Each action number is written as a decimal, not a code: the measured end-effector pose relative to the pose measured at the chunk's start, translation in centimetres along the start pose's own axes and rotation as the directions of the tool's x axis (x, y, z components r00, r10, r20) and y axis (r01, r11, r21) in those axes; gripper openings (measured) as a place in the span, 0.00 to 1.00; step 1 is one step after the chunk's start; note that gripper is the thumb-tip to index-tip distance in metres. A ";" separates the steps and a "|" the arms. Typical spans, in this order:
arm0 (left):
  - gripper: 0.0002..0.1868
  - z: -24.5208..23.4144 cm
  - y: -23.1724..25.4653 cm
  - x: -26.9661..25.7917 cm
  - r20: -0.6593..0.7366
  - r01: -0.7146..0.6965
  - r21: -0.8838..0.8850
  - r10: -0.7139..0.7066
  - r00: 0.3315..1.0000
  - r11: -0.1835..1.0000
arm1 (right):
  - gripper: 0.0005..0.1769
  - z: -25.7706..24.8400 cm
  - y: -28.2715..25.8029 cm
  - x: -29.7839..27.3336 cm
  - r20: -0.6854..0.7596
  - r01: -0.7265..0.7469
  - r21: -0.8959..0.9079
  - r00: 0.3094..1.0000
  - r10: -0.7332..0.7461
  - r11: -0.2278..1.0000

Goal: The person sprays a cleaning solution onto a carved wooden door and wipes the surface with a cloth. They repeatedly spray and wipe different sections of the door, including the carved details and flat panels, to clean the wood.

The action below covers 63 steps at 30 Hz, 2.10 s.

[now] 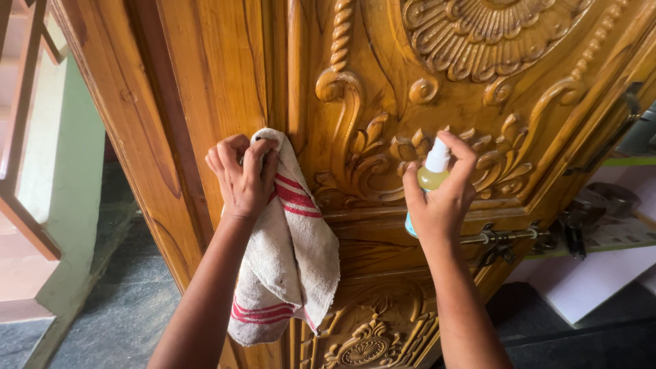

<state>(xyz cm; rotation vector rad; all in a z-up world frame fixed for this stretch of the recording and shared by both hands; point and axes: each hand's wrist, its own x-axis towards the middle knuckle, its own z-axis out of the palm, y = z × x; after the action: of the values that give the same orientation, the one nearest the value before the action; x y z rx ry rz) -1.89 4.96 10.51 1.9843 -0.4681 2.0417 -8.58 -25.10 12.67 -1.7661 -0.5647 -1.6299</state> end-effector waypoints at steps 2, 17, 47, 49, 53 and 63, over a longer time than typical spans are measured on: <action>0.13 0.0 0.0 0.1 0.007 0.000 0.004 0.000 1.000 1.000 | 0.30 0.1 0.4 -0.3 0.010 -0.004 0.040 1.000 0.003 0.999; 0.14 -0.3 0.1 0.4 0.006 -0.024 0.008 0.024 1.000 1.000 | 0.28 0.2 1.0 -2.2 0.028 -0.042 0.062 0.999 0.040 0.997; 0.08 -4.5 -3.5 -1.9 -0.098 0.503 -0.119 -0.514 0.852 0.856 | 0.27 3.7 -5.4 -6.2 0.090 -0.058 0.093 0.995 0.050 0.994; 0.08 -3.5 -2.8 -2.4 -0.115 0.470 -0.143 -0.486 0.866 0.871 | 0.28 3.5 -5.5 -6.5 0.091 -0.093 0.074 0.992 0.086 0.993; 0.10 -2.1 -2.6 -3.2 -0.151 0.420 -0.147 -0.440 0.885 0.896 | 0.32 3.2 -6.8 -7.3 0.075 -0.212 0.249 0.977 0.199 0.945; 0.12 -1.3 -3.6 -4.1 -0.165 0.346 -0.096 -0.358 0.919 0.933 | 0.20 1.0 -5.3 -8.9 0.334 -0.732 0.512 0.652 0.681 0.450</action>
<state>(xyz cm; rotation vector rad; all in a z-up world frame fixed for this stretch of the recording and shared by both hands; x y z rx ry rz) -1.53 8.95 6.60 1.6805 -0.1232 1.9242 -12.75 -19.65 4.82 -1.2748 -0.2539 -0.6496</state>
